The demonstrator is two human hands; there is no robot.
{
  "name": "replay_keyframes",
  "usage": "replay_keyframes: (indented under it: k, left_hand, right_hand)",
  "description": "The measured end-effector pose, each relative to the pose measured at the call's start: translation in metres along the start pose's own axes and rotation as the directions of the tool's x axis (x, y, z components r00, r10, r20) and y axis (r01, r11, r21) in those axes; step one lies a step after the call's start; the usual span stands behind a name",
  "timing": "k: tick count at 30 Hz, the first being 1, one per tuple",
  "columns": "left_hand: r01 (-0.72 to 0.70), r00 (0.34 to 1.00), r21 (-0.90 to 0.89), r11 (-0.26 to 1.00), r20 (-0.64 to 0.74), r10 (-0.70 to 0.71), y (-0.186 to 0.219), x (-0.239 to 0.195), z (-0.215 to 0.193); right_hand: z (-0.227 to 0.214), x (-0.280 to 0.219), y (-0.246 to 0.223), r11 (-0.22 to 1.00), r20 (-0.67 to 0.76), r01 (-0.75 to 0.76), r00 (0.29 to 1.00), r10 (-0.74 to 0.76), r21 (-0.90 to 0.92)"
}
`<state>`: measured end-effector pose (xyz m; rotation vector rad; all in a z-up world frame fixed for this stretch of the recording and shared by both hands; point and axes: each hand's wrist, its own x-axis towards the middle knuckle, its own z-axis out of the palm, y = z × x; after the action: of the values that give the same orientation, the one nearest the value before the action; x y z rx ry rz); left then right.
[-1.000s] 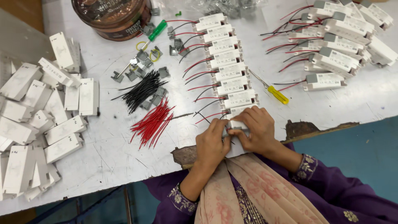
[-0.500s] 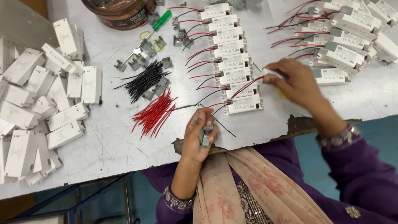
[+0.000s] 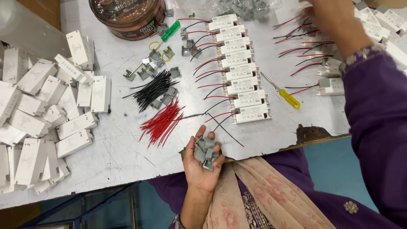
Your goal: The person is assembling electronic components by hand, inserting rectangular circuit units into white plastic housings, aligning red and black wires, and snapping the top covers into place before stacking the finished units on the table.
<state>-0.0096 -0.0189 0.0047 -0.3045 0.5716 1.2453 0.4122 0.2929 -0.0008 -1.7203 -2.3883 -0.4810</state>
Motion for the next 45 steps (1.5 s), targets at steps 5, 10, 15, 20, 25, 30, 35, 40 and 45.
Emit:
replay_keyframes:
  k: [5,10,15,20,25,30,35,40,45]
  left_hand:
    - [0.026,0.984,0.142,0.990,0.168,-0.050,-0.007,0.007,-0.005]
    - [0.158,0.985,0.186,0.970,0.040,-0.169,-0.031,0.025,-0.007]
    - [0.196,0.955,-0.129,0.972,0.250,-0.160,-0.043,0.049,-0.014]
    - [0.152,0.976,-0.072,0.986,0.170,-0.138,-0.051,0.050,-0.012]
    - [0.140,0.984,-0.071,0.988,0.124,-0.130,-0.049,0.046,-0.010]
    - [0.112,0.974,-0.043,0.993,0.203,-0.101,-0.052,0.047,-0.011]
    - [0.110,0.986,0.064,0.992,0.119,-0.117,-0.054,0.038,-0.004]
    - [0.093,0.974,0.072,0.993,0.201,-0.106,-0.046,0.035,-0.013]
    - [-0.094,0.976,0.426,0.900,0.216,-0.001,-0.039,0.035,-0.025]
  right_hand:
    - [-0.036,-0.047,-0.095,0.855,-0.236,0.233,0.962,-0.135,0.462]
    - [-0.120,-0.134,-0.231,0.509,-0.314,0.447,0.891,-0.328,0.736]
    - [-0.128,-0.149,-0.275,0.490,-0.218,0.424,0.880,-0.423,0.762]
    - [-0.114,-0.151,-0.261,0.473,-0.057,0.168,0.969,-0.240,0.865]
    - [-0.112,-0.153,-0.261,0.475,0.015,0.072,0.984,-0.178,0.877]
    - [-0.124,-0.144,-0.259,0.540,-0.044,0.183,0.964,-0.261,0.822]
    - [-0.127,-0.134,-0.271,0.550,-0.065,0.289,0.918,-0.390,0.784]
    - [-0.126,-0.143,-0.272,0.308,-0.070,0.158,0.958,-0.279,0.938]
    - [-0.110,-0.164,-0.241,-0.225,0.215,-0.244,0.966,-0.146,0.943]
